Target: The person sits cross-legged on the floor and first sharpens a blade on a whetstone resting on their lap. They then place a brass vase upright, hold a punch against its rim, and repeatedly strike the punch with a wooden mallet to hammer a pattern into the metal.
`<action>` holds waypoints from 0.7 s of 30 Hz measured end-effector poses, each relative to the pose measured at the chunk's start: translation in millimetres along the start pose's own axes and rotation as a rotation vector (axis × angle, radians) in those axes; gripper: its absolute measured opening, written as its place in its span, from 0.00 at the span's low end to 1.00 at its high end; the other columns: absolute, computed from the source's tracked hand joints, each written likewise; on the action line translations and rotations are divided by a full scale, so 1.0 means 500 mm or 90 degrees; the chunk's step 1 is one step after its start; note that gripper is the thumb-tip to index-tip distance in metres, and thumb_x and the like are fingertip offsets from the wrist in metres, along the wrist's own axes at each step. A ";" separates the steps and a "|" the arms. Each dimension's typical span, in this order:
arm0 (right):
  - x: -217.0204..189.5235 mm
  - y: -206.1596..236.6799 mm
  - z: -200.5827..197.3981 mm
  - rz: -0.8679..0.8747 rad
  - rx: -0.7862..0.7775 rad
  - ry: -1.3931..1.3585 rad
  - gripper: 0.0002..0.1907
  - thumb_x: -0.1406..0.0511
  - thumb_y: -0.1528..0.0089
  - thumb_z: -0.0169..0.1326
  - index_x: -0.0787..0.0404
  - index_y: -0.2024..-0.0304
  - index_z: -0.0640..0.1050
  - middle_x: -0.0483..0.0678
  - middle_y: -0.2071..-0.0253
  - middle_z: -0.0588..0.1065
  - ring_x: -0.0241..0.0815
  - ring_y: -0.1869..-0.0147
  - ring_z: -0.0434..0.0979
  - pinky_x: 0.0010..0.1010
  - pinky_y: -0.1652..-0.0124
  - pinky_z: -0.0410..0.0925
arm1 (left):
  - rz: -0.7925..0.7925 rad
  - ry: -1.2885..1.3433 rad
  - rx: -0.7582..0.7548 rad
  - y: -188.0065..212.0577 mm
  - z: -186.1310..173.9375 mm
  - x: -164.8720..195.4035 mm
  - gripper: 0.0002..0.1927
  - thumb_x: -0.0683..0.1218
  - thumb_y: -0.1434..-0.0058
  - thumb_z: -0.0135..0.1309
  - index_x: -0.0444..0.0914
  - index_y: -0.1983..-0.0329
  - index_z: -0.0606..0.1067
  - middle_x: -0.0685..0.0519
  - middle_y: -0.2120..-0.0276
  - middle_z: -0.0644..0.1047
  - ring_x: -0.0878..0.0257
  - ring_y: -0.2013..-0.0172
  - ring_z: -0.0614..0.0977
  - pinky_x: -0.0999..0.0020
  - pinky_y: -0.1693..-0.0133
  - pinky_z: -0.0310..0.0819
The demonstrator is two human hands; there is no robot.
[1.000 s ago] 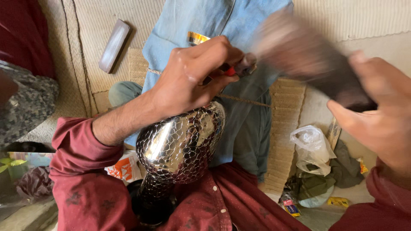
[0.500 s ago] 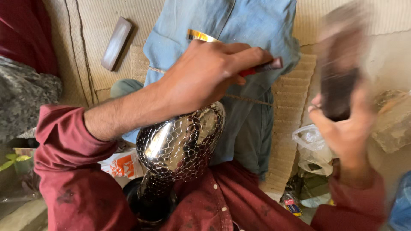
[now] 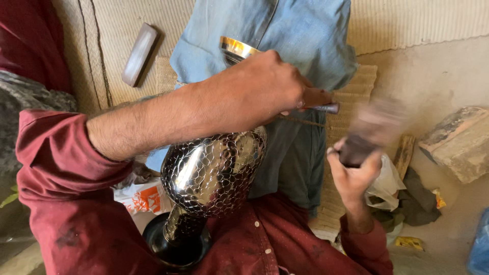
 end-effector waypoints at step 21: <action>0.062 -0.023 -0.074 -0.005 0.014 0.007 0.49 0.83 0.33 0.58 0.61 0.19 0.47 0.53 0.57 0.72 0.41 0.59 0.75 0.31 0.54 0.73 | -0.011 0.311 0.030 0.064 -0.051 -0.059 0.34 0.29 0.49 0.54 0.40 0.37 0.73 0.51 0.50 0.82 0.58 0.59 0.87 0.64 0.58 0.82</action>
Point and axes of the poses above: each hand's wrist, its own y-axis away from the middle knuckle, its own z-axis out of the palm, x = y × z, the point moved 1 cm from there along -y, towards the middle knuckle
